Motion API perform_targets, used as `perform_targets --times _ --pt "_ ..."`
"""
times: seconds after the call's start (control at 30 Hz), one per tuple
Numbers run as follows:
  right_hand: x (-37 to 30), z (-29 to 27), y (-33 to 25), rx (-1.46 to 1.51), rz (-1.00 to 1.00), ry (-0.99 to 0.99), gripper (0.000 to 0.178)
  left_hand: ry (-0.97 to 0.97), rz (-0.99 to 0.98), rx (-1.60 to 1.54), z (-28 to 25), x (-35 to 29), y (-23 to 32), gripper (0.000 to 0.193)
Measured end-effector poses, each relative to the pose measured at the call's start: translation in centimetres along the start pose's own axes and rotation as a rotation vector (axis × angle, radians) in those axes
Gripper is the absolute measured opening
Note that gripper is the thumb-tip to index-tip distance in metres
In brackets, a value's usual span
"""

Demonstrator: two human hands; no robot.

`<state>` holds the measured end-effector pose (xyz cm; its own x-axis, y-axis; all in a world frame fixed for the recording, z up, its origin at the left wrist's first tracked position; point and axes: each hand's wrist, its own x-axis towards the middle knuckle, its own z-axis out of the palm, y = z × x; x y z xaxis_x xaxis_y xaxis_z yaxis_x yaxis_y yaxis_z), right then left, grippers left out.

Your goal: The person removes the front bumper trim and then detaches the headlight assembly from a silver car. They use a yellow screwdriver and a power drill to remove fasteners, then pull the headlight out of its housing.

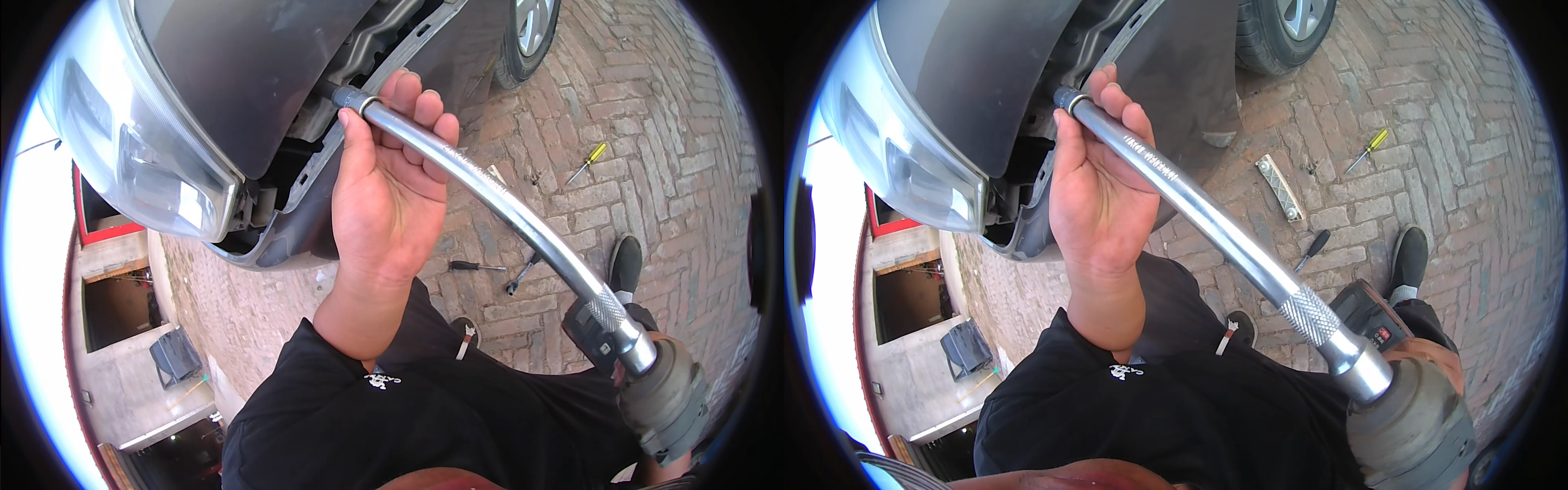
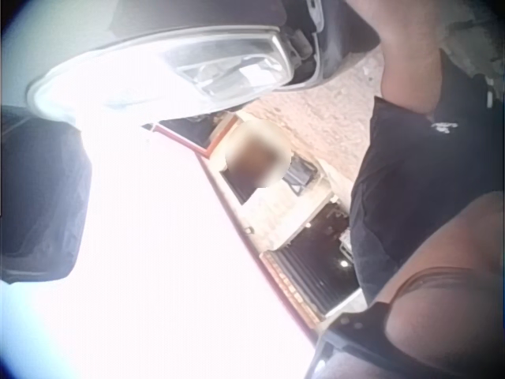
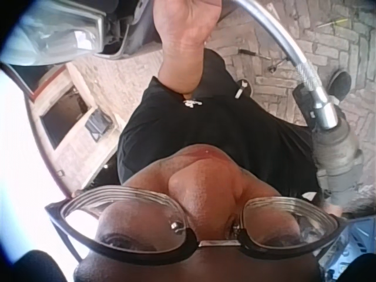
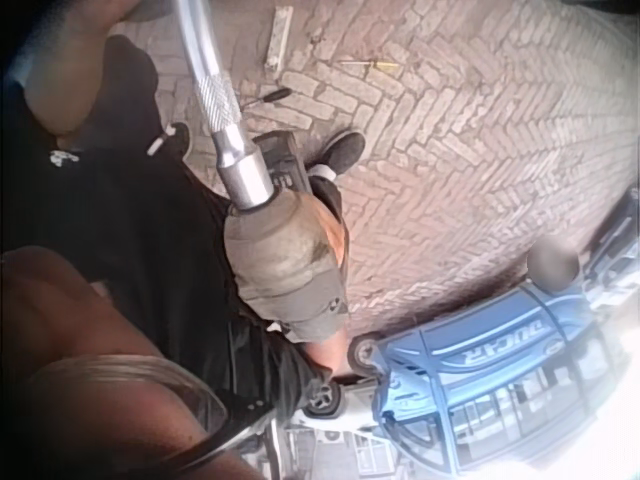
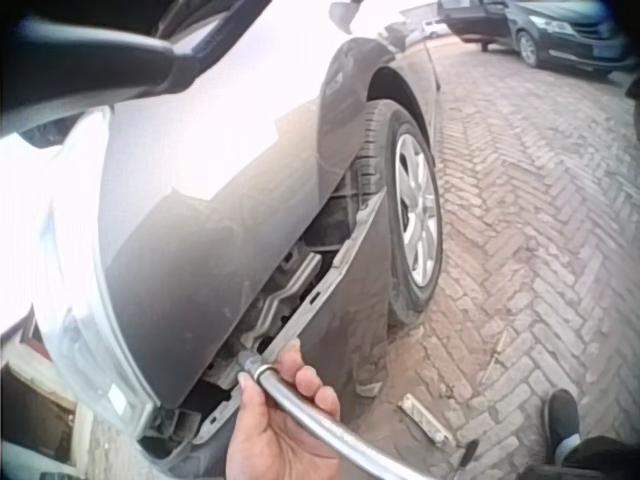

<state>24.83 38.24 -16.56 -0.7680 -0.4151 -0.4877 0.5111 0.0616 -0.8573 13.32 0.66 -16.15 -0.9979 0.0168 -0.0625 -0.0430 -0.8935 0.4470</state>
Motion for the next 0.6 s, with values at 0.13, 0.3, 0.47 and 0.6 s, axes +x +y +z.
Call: perform_targets --times 0.13,0.3,0.47,0.6 --pt "0.2 0.0 -0.1 -0.005 -0.015 0.002 0.067 -0.013 -0.001 -0.010 0.1 0.1 0.0 0.056" --pt "0.4 -0.1 -0.1 -0.006 -0.036 -0.008 0.069 -0.020 -0.002 -0.024 0.0 0.2 0.0 0.055" --pt "0.6 -0.2 -0.4 0.007 -0.054 -0.014 0.071 -0.027 -0.008 -0.028 0.1 0.2 0.0 0.055" --pt "1.1 0.1 -0.8 0.105 -0.074 -0.047 0.072 -0.013 -0.004 -0.025 0.3 0.2 0.0 0.054"
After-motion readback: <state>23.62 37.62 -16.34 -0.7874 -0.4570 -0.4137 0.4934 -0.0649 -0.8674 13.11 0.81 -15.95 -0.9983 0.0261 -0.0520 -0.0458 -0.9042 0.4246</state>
